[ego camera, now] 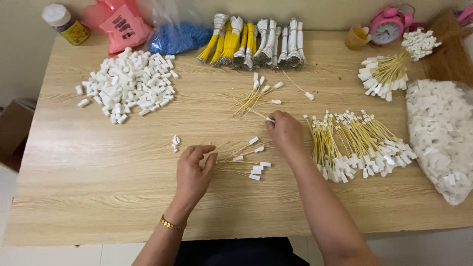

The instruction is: The person repeatedly picks small white foam tips and thin sticks from a table, inserts the tips onto the stick ends, and places the assembled swabs into a growing pile. The person also gathers a bundle of sticks and holds it briefly.

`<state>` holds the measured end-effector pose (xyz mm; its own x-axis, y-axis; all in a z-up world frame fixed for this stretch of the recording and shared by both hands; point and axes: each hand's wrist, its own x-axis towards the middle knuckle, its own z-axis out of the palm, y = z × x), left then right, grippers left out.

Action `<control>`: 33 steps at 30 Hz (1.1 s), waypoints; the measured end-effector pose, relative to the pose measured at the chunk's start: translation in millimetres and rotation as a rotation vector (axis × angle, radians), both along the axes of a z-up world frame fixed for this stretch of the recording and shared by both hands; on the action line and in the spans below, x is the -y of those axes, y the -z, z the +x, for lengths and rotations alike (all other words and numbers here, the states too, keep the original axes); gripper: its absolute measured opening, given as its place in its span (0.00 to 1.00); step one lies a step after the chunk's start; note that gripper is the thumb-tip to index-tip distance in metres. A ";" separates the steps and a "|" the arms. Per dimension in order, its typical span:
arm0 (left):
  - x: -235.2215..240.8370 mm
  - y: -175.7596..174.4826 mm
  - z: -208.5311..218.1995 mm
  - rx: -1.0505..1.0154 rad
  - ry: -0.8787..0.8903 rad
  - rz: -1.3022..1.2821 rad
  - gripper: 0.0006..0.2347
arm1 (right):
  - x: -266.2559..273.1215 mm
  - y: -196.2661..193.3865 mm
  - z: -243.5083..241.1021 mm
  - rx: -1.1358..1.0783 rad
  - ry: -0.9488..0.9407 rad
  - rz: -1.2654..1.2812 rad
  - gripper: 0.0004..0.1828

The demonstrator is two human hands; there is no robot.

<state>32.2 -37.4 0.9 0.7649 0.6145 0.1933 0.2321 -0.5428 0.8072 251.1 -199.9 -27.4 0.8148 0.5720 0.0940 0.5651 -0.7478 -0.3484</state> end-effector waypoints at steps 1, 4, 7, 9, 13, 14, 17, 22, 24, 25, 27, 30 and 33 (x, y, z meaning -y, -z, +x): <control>1.1 -4.3 -0.6 0.001 -0.005 0.000 0.06 | 2.0 -16.7 -6.0 0.001 -0.005 0.000 0.10; 7.5 -23.8 -1.1 0.104 -0.012 0.035 0.10 | 11.8 -65.1 -25.5 0.065 -0.028 0.025 0.09; 16.3 -54.1 -5.0 0.177 -0.014 0.160 0.13 | 18.7 -105.6 -50.2 0.234 -0.179 0.191 0.17; 20.9 -74.8 -6.9 0.242 0.067 0.367 0.17 | 21.4 -132.3 -66.7 0.258 -0.302 0.274 0.16; 28.0 -104.1 -3.5 0.303 0.165 0.459 0.19 | 19.9 -157.4 -96.2 0.385 -0.448 0.411 0.16; 27.5 -109.0 -3.3 0.250 0.253 0.394 0.15 | 18.2 -169.2 -105.6 0.408 -0.505 0.461 0.15; 23.8 -118.2 -7.7 0.192 0.376 0.159 0.10 | 21.7 -184.2 -119.7 0.394 -0.570 0.530 0.14; 2.2 -112.3 -20.8 0.193 0.403 -0.240 0.05 | 40.0 -185.8 -108.5 0.236 -0.510 0.532 0.18; -9.6 -107.8 -29.1 0.118 0.326 -0.418 0.06 | 47.5 -184.6 -99.5 0.268 -0.429 0.525 0.19; -12.7 -103.7 -30.3 0.118 0.323 -0.417 0.06 | 48.7 -184.8 -97.2 0.268 -0.432 0.526 0.19; -19.2 -94.9 -33.9 0.121 0.242 -0.514 0.07 | 50.4 -184.0 -92.9 0.303 -0.406 0.415 0.17; -11.8 -85.5 -28.8 0.132 0.262 -0.536 0.07 | 30.9 -198.8 -109.3 0.035 -0.407 0.330 0.18; 3.5 -90.2 -23.6 0.117 0.307 -0.480 0.06 | 2.6 -194.5 -122.8 -0.226 -0.520 0.431 0.11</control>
<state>8.6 -40.9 91.0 0.9120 0.4080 0.0414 0.0167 -0.1378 0.9903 128.4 -202.5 167.1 0.4725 0.8420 0.2603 0.6905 -0.1701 -0.7030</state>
